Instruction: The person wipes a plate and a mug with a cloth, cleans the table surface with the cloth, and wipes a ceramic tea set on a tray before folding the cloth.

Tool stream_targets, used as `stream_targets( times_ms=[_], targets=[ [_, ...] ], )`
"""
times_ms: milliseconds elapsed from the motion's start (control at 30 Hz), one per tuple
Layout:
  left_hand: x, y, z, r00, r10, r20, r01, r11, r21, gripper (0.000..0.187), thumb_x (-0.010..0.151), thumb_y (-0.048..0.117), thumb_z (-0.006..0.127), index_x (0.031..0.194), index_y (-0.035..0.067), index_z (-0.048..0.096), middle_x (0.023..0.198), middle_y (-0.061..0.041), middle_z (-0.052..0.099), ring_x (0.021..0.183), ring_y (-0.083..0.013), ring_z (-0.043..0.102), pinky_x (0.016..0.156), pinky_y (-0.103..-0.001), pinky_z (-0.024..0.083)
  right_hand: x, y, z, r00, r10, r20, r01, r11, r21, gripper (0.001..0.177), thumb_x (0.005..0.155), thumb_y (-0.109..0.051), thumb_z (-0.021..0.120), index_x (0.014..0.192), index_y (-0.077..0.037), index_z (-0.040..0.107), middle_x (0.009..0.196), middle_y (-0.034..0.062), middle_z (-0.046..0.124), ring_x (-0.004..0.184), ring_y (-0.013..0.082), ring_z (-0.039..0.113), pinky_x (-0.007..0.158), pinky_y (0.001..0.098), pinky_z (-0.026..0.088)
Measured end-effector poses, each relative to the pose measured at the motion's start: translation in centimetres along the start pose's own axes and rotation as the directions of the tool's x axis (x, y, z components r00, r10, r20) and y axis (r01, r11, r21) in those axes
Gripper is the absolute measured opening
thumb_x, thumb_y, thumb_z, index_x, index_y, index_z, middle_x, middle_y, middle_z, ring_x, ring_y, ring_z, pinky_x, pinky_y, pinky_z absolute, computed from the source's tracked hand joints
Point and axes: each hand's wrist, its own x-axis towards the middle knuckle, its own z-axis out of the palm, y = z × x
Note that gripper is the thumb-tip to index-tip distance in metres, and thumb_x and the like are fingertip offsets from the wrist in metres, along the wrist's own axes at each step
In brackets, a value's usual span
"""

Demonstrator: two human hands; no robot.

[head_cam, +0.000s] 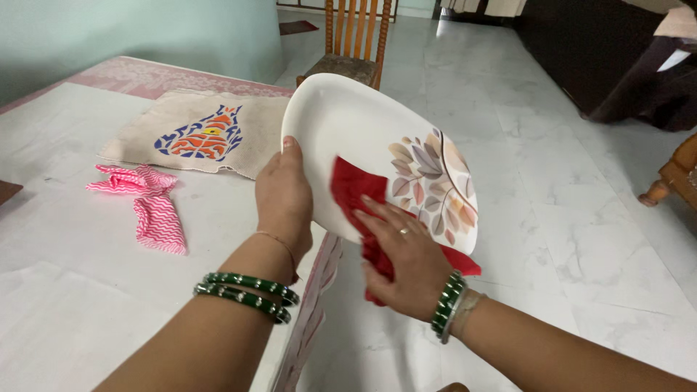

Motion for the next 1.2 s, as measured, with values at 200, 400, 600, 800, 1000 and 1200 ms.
stream_targets(
  times_ms=[200, 400, 600, 800, 1000, 1200],
  targets=[
    [2.0, 4.7, -1.3, 0.994, -0.108, -0.034, 0.113, 0.975, 0.191, 0.057, 0.095, 0.051, 0.047, 0.116, 0.002, 0.068, 0.103, -0.011, 0.071, 0.086, -0.0254, 0.069, 0.067, -0.042, 0.053, -5.8, 7.2, -0.2, 0.965, 0.255, 0.065, -0.227, 0.931, -0.285, 0.077, 0.07, -0.021, 0.082, 0.141, -0.018, 0.051, 0.149, 0.0067, 0.049, 0.136, 0.0331, 0.045, 0.112, 0.0506, 0.036],
    [2.5, 2.5, 0.7, 0.978, -0.044, 0.202, 0.071, 0.989, -0.129, 0.067, 0.09, 0.052, 0.053, 0.134, 0.003, 0.062, 0.116, -0.008, 0.072, 0.101, -0.0224, 0.071, 0.084, -0.038, 0.059, -5.8, 6.3, -1.1, 0.97, 0.196, -0.144, -0.237, 0.895, -0.377, 0.054, 0.072, -0.008, 0.071, 0.125, -0.019, 0.069, 0.129, 0.003, 0.072, 0.12, 0.0248, 0.067, 0.093, 0.0399, 0.054],
    [-4.9, -5.2, 7.9, 0.982, 0.145, -0.124, -0.125, 0.98, 0.155, 0.102, 0.083, 0.045, 0.075, 0.151, 0.001, 0.015, 0.141, -0.026, 0.05, 0.129, -0.0357, 0.055, 0.109, -0.041, 0.042, -0.4, 1.0, -0.6, 0.951, 0.232, -0.203, -0.268, 0.948, -0.171, 0.014, 0.081, -0.016, 0.076, 0.092, -0.012, 0.068, 0.078, 0.006, 0.073, 0.074, 0.0279, 0.071, 0.067, 0.0414, 0.056],
    [-4.2, -3.1, 5.8, 0.923, -0.349, -0.163, 0.357, 0.934, 0.021, 0.054, 0.101, 0.043, 0.036, 0.143, 0.01, 0.044, 0.129, -0.02, 0.064, 0.112, -0.0361, 0.067, 0.092, -0.045, 0.057, 1.5, -1.3, -1.0, 0.983, 0.061, -0.175, -0.085, 0.988, -0.132, 0.039, 0.075, -0.013, 0.079, 0.113, -0.01, 0.069, 0.09, 0.01, 0.075, 0.079, 0.0306, 0.07, 0.071, 0.0426, 0.055],
    [-1.2, -1.7, 2.3, 0.93, -0.368, -0.012, 0.369, 0.929, 0.015, 0.055, 0.101, 0.046, 0.035, 0.14, 0.009, 0.051, 0.125, -0.016, 0.067, 0.106, -0.0319, 0.068, 0.085, -0.051, 0.056, -1.2, 2.5, -0.3, 0.999, -0.016, -0.042, 0.01, 0.99, -0.14, 0.052, 0.07, -0.013, 0.084, 0.119, -0.014, 0.068, 0.129, 0.0048, 0.071, 0.113, 0.0246, 0.069, 0.09, 0.0415, 0.053],
    [1.6, 1.5, -0.5, 0.871, -0.448, 0.2, 0.432, 0.894, 0.119, 0.055, 0.098, 0.045, 0.043, 0.141, 0.011, 0.048, 0.125, -0.014, 0.07, 0.098, -0.0253, 0.075, 0.085, -0.043, 0.064, -2.9, 6.0, -1.7, 0.998, 0.05, -0.024, -0.053, 0.984, -0.169, 0.055, 0.064, -0.014, 0.083, 0.117, -0.016, 0.069, 0.129, 0.004, 0.07, 0.118, 0.0251, 0.067, 0.093, 0.0416, 0.053]
  ],
)
